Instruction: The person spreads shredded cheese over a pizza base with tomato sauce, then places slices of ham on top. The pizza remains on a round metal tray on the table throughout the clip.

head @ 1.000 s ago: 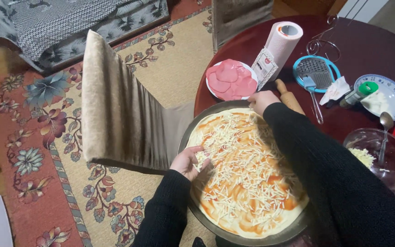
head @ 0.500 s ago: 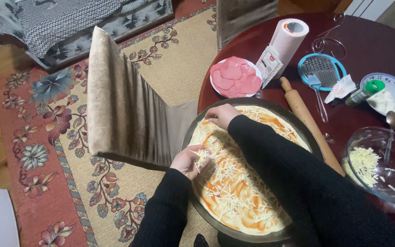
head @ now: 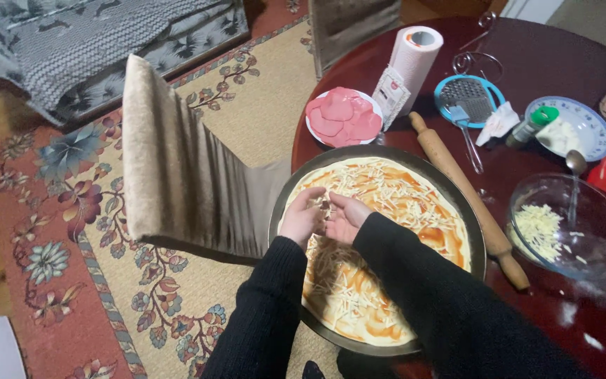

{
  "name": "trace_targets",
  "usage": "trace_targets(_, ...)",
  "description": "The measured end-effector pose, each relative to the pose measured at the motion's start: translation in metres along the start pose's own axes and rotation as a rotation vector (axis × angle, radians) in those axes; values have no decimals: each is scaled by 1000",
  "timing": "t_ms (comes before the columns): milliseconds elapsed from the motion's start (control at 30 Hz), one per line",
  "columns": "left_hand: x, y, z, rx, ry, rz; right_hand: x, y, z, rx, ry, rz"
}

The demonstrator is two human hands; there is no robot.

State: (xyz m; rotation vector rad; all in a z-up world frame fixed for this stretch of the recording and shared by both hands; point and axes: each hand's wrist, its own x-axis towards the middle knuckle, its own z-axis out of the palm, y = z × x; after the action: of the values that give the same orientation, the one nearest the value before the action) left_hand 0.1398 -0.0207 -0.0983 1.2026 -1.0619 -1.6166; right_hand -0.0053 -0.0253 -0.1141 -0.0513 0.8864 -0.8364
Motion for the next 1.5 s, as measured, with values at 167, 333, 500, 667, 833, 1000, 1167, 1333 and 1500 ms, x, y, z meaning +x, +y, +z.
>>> trace_targets(167, -4, 28, -2, 357, -96, 185, -23, -16, 24, -177, 46, -101)
trace_targets(333, -17, 7, -28, 411, 58, 145, 9, -38, -2, -674, 165, -407)
trace_targets(500, -21, -93, -47, 443, -67, -158, 93, -49, -24, -1626, 337, -509)
trace_targets(667, -74, -43, -42, 732, -117, -235, 94, -22, 5, -1909, 314, -635)
trace_targets(833, -66, -62, -56, 755, -137, -250, 79, -22, 20, -1784, 259, -637)
trace_targets(1000, -53, -62, -69, 664, -26, -198, 34, -52, 2, -2135, 322, -589)
trace_targets(1167, -50, -26, -47, 373, 27, -167, -34, -77, -41, -2159, 463, -492)
trace_targets(1333, -41, -11, -7, 300, -41, -93, -71, -91, -82, -2202, 535, -553)
trace_targets(1500, -68, 42, 31, 387, -134, 160, -114, -78, -68, -1949, 586, -765)
